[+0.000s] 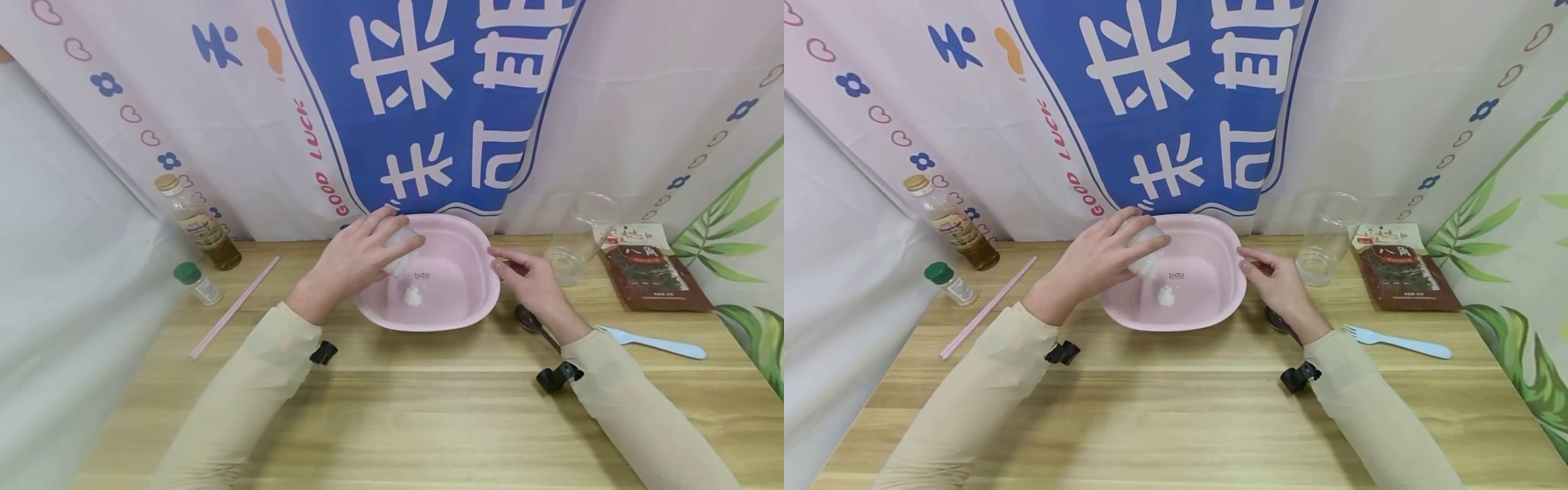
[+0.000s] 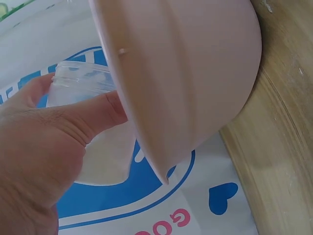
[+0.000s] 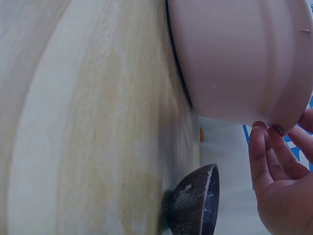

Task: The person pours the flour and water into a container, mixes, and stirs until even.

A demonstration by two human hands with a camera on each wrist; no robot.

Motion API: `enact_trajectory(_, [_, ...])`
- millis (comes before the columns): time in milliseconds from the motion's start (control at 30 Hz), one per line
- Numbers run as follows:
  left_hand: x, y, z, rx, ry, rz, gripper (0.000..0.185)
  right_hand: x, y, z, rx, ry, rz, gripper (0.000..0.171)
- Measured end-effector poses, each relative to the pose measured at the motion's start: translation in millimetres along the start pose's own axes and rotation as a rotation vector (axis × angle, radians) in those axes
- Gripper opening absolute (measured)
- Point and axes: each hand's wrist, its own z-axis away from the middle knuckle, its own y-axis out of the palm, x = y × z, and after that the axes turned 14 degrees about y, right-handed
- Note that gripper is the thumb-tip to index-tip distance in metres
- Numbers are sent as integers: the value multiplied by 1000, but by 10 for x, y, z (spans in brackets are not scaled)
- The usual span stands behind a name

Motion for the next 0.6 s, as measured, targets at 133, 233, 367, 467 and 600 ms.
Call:
enact_trajectory(133, [-4, 2, -4, 1, -7, 34, 76, 0, -1, 1, 2, 0, -2, 38])
enact_trajectory(233, [-15, -5, -14, 23, -19, 62, 77, -2, -1, 2, 3, 4, -2, 39])
enact_trajectory(367, [-25, -10, -13, 36, -25, 70, 77, -3, 2, 0, 7, 10, -5, 39])
enact_trajectory(467, [-27, -7, -9, 34, -26, 75, 77, -6, 0, -4, 8, 8, -1, 39])
enact_trajectory(600, [-32, -7, -17, 38, -29, 101, 78, -7, -8, -4, 5, 10, 6, 39])
